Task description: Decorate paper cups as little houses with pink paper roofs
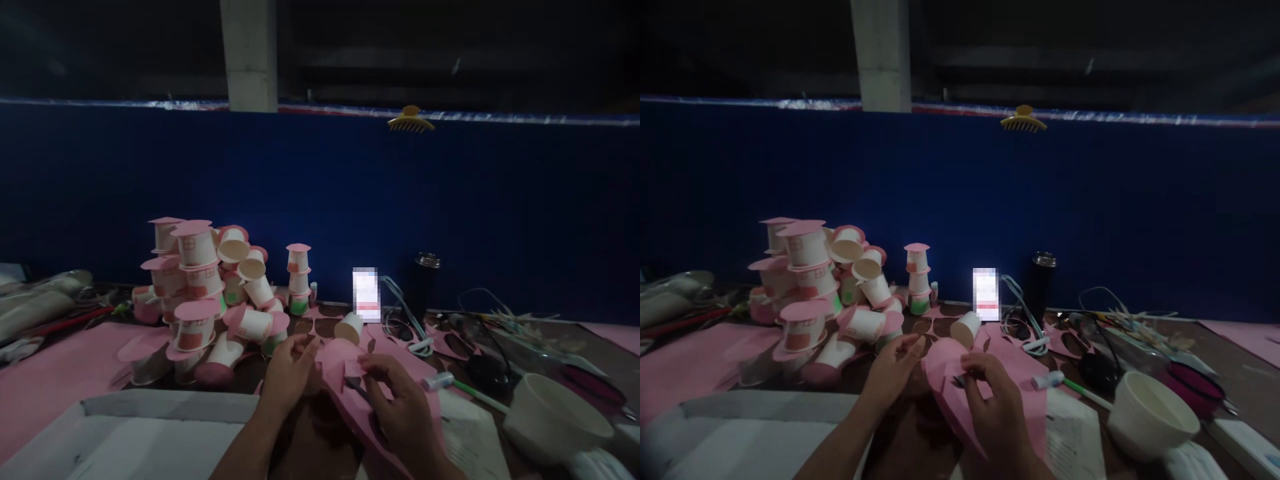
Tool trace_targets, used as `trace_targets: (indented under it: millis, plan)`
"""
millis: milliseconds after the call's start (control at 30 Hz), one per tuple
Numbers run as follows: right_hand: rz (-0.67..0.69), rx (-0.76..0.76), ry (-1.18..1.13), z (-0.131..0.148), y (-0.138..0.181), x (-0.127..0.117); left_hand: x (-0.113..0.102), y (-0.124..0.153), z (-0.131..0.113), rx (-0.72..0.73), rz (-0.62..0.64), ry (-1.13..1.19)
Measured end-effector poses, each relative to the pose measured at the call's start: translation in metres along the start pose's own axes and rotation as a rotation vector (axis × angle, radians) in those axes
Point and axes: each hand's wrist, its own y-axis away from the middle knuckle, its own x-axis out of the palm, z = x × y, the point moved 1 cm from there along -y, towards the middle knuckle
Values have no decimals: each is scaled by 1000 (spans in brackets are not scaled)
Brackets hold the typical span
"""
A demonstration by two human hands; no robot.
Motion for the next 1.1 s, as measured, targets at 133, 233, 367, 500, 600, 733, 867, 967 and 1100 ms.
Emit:
trace_targets:
  millis: [133, 233, 367, 500, 600, 733, 867, 967, 1100]
  plan:
    - [-89, -180, 71, -2, 1, -3, 7, 3, 0, -175, 146, 282]
    - [-103, -207, 101, -3, 0, -4, 13, 9, -2, -223, 334, 434]
    - [-81, -187, 84, -7, 2, -2, 17, 13, 2, -260, 445, 543]
    - [-25, -75, 5, -11, 3, -2, 18, 11, 6, -217, 422, 469]
    - [-97, 181, -78, -9, -1, -5, 19, 9, 5, -156, 364, 462]
    - [-78, 554, -253, -5, -6, -3, 20, 8, 5, -106, 329, 418]
    - [138, 768, -486, -4, -4, 7, 21, 9, 5, -61, 294, 309]
    - [180, 832, -542, -4, -1, 12, 22, 12, 2, -51, 300, 264]
    - [164, 830, -551, -5, 0, 12, 25, 18, -4, -77, 303, 280]
